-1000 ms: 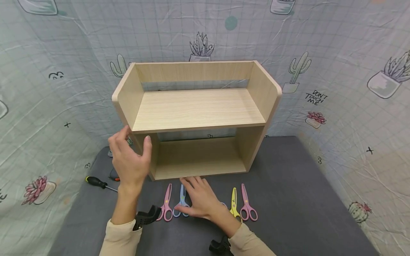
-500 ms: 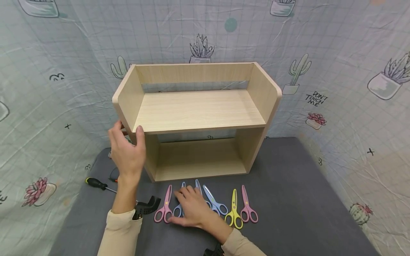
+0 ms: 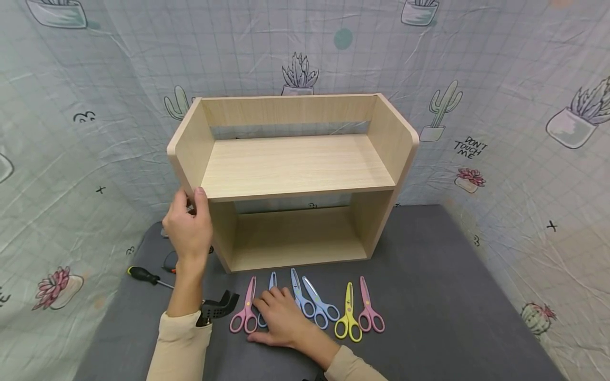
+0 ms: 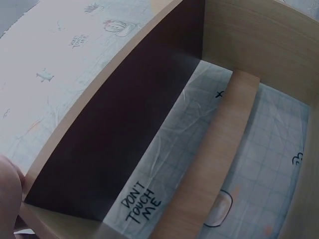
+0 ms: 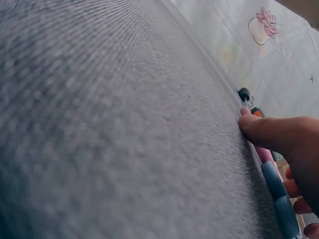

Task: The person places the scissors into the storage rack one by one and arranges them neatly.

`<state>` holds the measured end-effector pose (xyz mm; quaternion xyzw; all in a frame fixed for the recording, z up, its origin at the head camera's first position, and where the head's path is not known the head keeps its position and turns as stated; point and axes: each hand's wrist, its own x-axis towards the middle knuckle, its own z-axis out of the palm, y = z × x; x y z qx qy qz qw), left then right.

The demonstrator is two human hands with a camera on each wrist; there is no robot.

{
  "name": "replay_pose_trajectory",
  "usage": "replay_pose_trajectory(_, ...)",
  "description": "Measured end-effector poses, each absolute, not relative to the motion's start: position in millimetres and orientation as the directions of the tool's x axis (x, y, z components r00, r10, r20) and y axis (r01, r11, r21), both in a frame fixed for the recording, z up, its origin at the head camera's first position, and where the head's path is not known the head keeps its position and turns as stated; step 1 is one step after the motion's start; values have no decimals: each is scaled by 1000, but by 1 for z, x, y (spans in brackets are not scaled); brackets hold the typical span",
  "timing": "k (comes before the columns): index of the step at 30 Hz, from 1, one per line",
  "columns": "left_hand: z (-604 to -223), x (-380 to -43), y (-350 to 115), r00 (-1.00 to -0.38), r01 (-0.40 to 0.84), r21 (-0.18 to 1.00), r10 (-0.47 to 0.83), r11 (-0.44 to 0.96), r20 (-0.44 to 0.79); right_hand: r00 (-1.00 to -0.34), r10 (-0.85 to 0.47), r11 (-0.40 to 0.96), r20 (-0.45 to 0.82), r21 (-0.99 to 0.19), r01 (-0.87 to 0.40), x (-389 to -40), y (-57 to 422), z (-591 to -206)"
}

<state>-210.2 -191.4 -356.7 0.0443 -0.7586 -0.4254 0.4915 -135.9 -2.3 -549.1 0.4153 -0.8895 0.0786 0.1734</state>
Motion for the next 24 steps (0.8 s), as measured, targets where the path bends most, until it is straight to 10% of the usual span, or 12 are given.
replay_pose_trajectory(24, -354, -211, -192, -590, 332, 788, -537, 519, 603, -602, -645, 686, 470, 9, -728, -134, -18, -559)
